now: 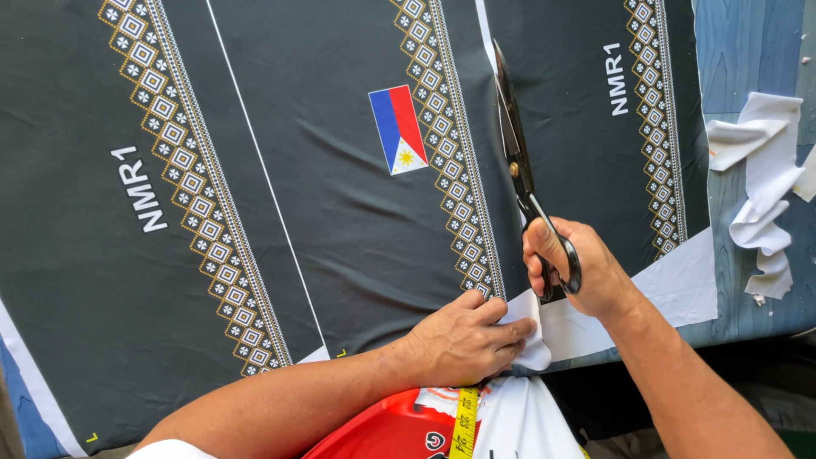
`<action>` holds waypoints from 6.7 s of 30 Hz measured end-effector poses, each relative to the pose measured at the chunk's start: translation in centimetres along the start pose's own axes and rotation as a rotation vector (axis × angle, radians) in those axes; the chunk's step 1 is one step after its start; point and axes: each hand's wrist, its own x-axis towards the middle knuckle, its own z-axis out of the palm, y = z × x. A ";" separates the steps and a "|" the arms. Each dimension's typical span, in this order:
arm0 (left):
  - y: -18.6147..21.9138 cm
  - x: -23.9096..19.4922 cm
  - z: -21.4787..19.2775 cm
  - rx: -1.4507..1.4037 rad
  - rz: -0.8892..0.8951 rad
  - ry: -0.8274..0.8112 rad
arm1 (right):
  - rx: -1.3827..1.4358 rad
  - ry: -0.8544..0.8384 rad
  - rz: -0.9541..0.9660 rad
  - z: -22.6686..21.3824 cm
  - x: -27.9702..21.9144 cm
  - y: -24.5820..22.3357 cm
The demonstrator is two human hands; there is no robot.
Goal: Cutting out patterned fabric pieces using large scissors along printed lines on a cutting table
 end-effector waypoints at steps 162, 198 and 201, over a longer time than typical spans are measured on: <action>-18.5 6.6 -9.9 0.474 -0.587 -0.035 | 0.115 0.066 -0.227 0.9 8.3 -5.9; -18.5 6.6 -9.8 0.494 -0.588 -0.035 | 0.225 0.022 -0.209 0.8 11.2 -8.8; -18.5 6.5 -9.7 0.497 -0.581 -0.025 | 0.220 0.020 -0.206 0.9 11.8 -9.4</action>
